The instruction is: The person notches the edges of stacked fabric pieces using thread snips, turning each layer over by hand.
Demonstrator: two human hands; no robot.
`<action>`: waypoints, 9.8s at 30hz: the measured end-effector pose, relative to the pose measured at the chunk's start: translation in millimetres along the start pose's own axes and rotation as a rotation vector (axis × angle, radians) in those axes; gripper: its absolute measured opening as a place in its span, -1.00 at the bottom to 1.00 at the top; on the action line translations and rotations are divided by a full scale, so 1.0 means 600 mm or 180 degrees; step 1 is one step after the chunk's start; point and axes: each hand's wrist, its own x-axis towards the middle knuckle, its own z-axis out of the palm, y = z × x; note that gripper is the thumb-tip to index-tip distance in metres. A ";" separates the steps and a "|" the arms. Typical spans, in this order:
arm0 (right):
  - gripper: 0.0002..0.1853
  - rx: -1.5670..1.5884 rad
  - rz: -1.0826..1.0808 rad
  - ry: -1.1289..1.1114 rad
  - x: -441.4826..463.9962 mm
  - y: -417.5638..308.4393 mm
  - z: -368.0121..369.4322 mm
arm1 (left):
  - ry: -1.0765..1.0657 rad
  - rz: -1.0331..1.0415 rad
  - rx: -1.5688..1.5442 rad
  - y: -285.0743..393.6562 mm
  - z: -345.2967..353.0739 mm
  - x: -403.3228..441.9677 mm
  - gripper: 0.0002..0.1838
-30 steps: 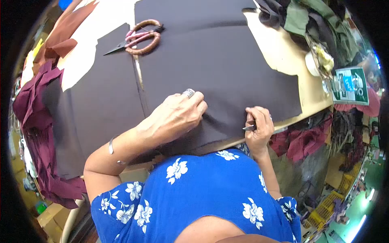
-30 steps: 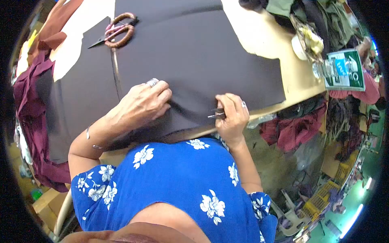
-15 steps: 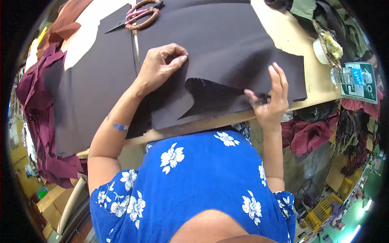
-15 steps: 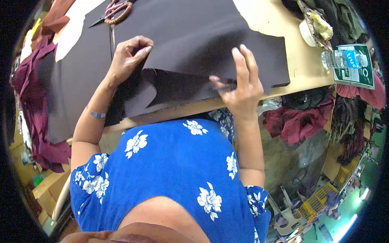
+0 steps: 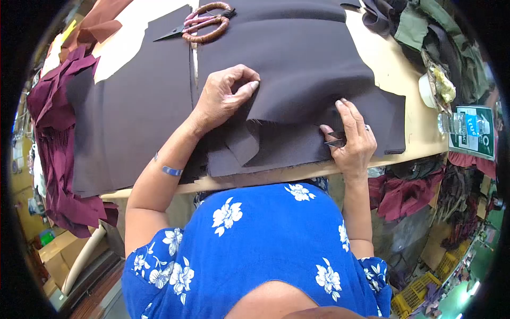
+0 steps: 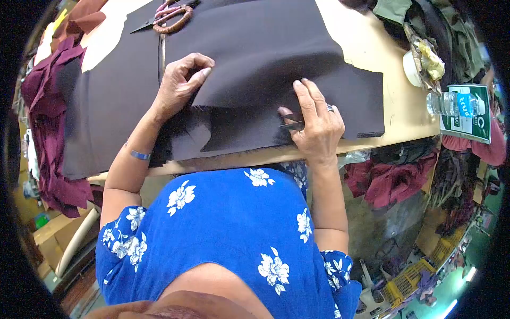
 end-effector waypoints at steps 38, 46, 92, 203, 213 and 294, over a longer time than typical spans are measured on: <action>-0.47 -0.0173 -0.0201 0.0066 0.066 -0.003 -0.013 | 0.0416 0.0545 0.0376 0.016 0.030 0.003 -0.86; -0.68 0.0611 -0.0186 0.0275 0.106 -0.002 -0.029 | 0.0159 0.2040 0.2199 0.117 0.072 -0.054 -0.58; -0.66 0.0194 0.0653 -0.0058 0.007 0.005 -0.087 | 0.0179 0.1104 0.1636 0.055 -0.003 -0.054 -0.40; -0.59 0.0753 0.0836 -0.0430 0.033 0.035 -0.078 | -0.1558 0.0083 0.0082 0.089 0.018 -0.037 -0.33; -0.67 0.1498 0.0439 -0.1366 0.060 0.003 -0.154 | -0.3799 -0.0322 -0.1185 0.166 -0.043 -0.046 -0.46; -0.55 0.1221 0.1027 -0.0772 0.049 -0.007 -0.010 | -0.0843 0.0936 0.1653 0.015 -0.007 0.247 -0.65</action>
